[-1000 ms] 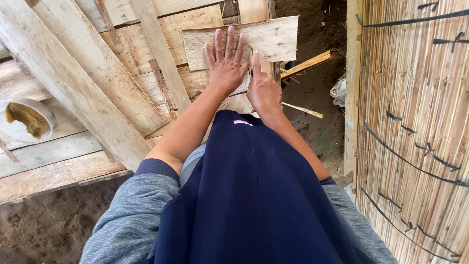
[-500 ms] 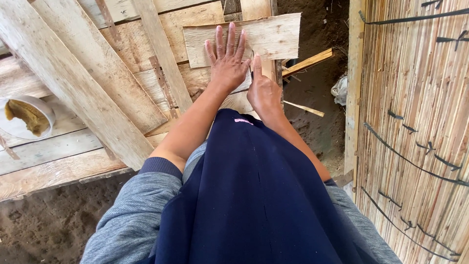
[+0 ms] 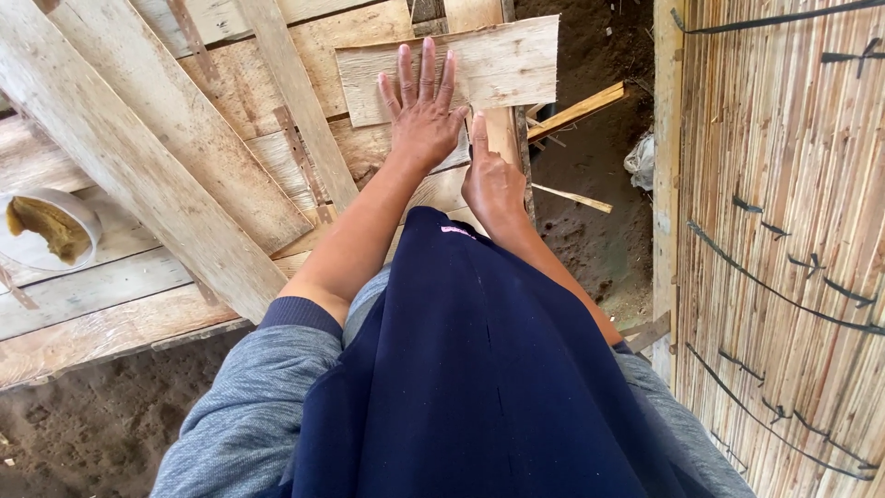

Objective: Applying thin wood veneer strips to a wooden panel using glue and a utility knife for trimming.

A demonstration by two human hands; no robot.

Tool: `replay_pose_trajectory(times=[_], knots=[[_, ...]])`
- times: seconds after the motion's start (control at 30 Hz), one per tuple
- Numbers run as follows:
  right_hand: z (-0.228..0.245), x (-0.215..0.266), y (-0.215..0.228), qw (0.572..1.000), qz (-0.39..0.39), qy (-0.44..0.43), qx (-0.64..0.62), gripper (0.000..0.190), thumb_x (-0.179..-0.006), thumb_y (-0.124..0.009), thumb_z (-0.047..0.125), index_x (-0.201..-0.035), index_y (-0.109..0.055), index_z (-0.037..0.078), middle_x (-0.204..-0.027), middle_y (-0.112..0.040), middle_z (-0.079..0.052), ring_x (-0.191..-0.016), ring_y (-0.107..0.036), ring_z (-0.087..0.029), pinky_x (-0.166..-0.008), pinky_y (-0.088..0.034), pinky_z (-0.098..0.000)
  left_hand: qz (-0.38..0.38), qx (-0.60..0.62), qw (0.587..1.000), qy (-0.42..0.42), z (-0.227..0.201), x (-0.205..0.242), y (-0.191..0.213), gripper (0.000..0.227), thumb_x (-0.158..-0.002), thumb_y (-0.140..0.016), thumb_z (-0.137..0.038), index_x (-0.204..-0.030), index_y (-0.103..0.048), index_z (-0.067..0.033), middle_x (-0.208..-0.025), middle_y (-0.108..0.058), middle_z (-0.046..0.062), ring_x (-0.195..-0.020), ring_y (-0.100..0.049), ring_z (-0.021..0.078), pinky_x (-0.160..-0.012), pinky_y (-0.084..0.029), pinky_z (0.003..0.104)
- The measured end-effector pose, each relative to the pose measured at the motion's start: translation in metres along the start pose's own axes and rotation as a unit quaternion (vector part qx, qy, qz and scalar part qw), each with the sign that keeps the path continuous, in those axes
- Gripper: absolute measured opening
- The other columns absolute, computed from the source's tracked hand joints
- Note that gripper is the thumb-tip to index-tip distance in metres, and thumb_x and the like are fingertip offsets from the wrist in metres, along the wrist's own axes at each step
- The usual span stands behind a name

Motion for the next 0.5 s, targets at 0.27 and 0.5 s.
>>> replay_pose_trajectory(times=[0.27, 0.5], knots=[[0.001, 0.009, 0.007, 0.998, -0.053, 0.019, -0.015, 0.081, -0.089, -0.057, 0.003, -0.161, -0.022, 0.005, -0.077, -0.072, -0.021, -0.054, -0.068, -0.034, -0.046, -0.050, -0.0486, -0.010, -0.004, 1.000, 0.001, -0.001, 0.000, 0.000, 0.084, -0.106, -0.032, -0.064, -0.164, 0.009, -0.0178, -0.164, 0.033, 0.009, -0.144, 0.039, 0.0359, -0.111, 0.027, 0.065], [-0.001, 0.012, 0.013, 0.998, -0.048, 0.014, -0.031, 0.081, -0.095, -0.064, 0.013, -0.163, -0.021, 0.009, -0.075, -0.068, -0.013, -0.052, -0.062, -0.028, -0.045, -0.046, -0.0418, 0.023, 0.020, 1.000, -0.005, -0.002, 0.002, 0.000, 0.086, -0.106, -0.032, -0.060, -0.160, 0.014, -0.0108, -0.160, 0.039, 0.012, -0.140, 0.043, 0.0374, -0.105, 0.031, 0.066]])
Point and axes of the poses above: each hand's wrist, its own x-axis away from the middle knuckle, its own y-axis out of the back of the hand, z = x × y, the point moved 7 cm from there along -x, towards the middle knuckle
